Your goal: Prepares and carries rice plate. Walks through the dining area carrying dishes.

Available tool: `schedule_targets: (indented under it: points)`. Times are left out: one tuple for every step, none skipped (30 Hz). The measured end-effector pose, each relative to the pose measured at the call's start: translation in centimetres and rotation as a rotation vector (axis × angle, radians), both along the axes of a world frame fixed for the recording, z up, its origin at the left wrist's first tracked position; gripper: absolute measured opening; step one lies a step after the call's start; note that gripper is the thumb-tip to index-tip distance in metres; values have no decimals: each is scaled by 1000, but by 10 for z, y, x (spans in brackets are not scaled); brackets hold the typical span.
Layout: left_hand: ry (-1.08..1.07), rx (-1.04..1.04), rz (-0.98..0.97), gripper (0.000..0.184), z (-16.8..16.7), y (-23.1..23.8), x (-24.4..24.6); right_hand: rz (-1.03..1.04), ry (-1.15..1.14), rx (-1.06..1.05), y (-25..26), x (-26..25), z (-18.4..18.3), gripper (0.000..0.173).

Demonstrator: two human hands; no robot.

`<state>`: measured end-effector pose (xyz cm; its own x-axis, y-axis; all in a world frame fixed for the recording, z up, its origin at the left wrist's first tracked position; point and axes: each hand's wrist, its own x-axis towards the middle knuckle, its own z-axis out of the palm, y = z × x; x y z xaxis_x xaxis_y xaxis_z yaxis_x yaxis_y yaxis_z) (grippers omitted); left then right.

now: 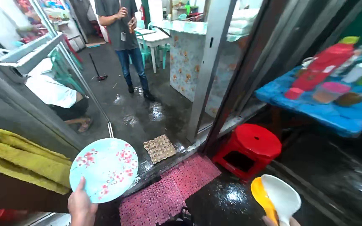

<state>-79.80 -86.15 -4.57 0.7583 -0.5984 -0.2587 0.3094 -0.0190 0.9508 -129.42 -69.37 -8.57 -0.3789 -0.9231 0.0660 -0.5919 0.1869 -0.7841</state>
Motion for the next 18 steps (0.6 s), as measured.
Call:
schedule_targets:
  points:
    - [9,-9,33,29,6,-8,-8,45,15,17,-27,-9,4,50]
    - [16,-15,59,29,11,-16,-16,96,42,39,-54,-15,11,50]
    - [16,-14,78,28,14,-22,-22,152,75,62,-80,-21,19,50]
    - [18,-9,97,28,15,-29,-27,209,101,82,-107,-26,25,49]
    - [22,-8,110,27,15,-36,-32,264,121,88,-132,-29,28,48]
    - [26,-5,122,27,13,-42,-36,316,131,99,-157,-32,30,47]
    - [32,-3,134,27,9,-48,-39,365,135,117,-180,-33,30,47]
    - [40,2,150,27,5,-54,-42,416,139,138,-203,-33,29,47]
    - [53,13,166,27,-1,-62,-45,467,148,151,-226,-32,28,46]
    - [60,36,182,27,-7,-70,-47,518,157,168,-250,-29,28,45]
    - [60,69,200,27,-12,-79,-49,564,166,187,-273,-25,28,44]
    - [56,107,216,28,-17,-89,-50,607,175,211,-296,-20,29,43]
    - [45,148,238,28,-23,-101,-51,643,179,233,-319,-15,29,43]
    - [40,171,253,28,-30,-115,-51,672,182,244,-343,-9,28,43]
    - [42,176,264,28,-35,-131,-51,695,179,258,-368,-3,26,43]
    - [51,174,275,27,-38,-150,-51,719,164,273,-394,3,24,43]
    - [62,168,279,27,-40,-171,-49,747,145,288,-422,10,21,42]
    - [69,165,278,27,-41,-196,-46,780,132,284,-452,17,18,41]
